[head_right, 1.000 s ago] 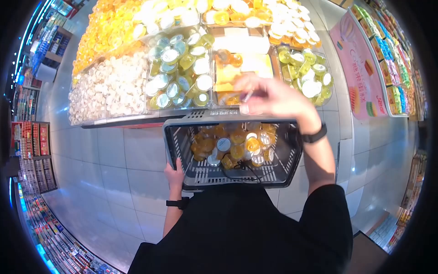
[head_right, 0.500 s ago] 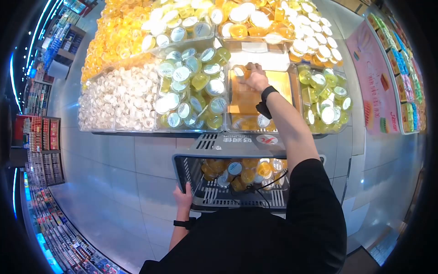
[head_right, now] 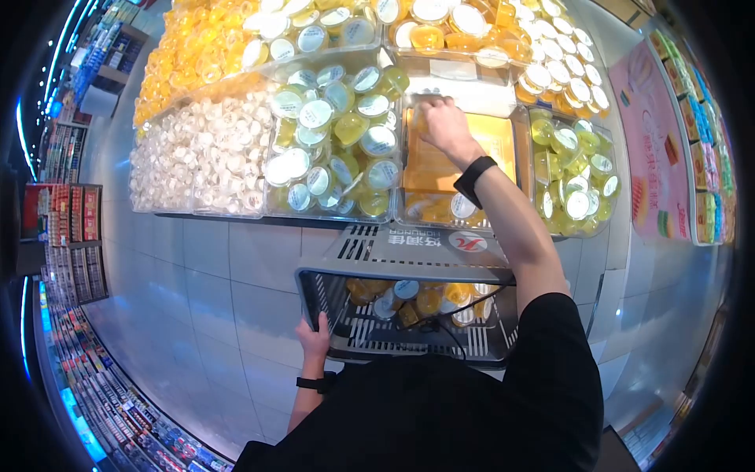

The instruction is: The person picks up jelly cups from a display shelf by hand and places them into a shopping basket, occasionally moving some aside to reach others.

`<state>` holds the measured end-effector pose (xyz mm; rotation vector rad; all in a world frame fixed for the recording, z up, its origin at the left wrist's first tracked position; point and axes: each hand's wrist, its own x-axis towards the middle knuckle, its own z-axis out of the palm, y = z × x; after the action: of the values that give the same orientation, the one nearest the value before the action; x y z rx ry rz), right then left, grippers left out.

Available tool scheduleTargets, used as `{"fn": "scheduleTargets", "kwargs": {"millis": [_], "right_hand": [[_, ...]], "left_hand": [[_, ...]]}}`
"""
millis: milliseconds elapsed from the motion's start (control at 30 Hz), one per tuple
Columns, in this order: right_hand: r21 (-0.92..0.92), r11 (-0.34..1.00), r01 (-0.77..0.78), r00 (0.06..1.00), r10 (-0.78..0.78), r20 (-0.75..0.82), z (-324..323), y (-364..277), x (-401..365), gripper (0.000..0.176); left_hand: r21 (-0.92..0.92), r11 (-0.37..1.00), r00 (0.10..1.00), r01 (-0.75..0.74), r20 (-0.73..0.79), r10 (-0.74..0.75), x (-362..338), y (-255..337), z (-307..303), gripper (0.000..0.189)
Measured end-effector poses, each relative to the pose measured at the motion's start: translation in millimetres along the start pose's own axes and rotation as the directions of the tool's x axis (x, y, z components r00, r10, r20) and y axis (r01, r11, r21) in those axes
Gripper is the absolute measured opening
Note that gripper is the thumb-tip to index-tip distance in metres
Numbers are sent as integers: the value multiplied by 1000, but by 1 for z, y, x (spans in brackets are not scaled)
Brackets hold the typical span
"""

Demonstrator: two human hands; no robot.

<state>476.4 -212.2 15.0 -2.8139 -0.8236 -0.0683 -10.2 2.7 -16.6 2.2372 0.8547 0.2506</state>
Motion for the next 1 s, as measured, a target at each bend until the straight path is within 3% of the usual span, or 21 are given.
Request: {"fn": "scheduleTargets", "kwargs": {"millis": [67,167,267,400,500,567,633,733,867,933,1000], "right_hand": [[-43,999,26,1000,-26,11,0,-12,8,48],[-89,993,73,996,-77,-45,4,-17,16,50],[21,1000,-23,994,26,-107,7,-15,21,50],[145,989,43,997,-32,-77,14,0,18,56],[85,996,-32,998,37,-54,40,16,6,62],[200,963,-182,981,166,97,47,21,-2,67],[243,944,-222,970,188,157,47,24,-9,69],[336,940,-51,999,49,14,53,28,-14,71],[327,939,-108,994,101,39,27,12,-20,66],[163,959,-233,947,186,260,19,15,-21,68],[81,973,-216,937,183,299,28,29,-16,68]], "left_hand": [[-61,998,1000,21,15,-20,0,2,0,42],[0,1000,1000,3,-10,-3,0,-4,2,43],[-27,999,1000,26,-12,-26,-1,-4,2,40],[-77,996,999,39,18,-38,0,4,1,34],[-103,994,999,-32,5,33,4,15,-3,30],[-97,995,1000,-23,3,23,5,13,-4,29],[-98,995,1000,-10,12,12,1,11,-1,28],[-87,995,998,50,32,-47,1,10,-1,29],[-56,998,1000,9,17,-8,4,10,-4,31],[-49,998,999,34,21,-33,-2,5,-1,32],[-66,998,1000,6,-21,-7,0,-4,5,34]]}}
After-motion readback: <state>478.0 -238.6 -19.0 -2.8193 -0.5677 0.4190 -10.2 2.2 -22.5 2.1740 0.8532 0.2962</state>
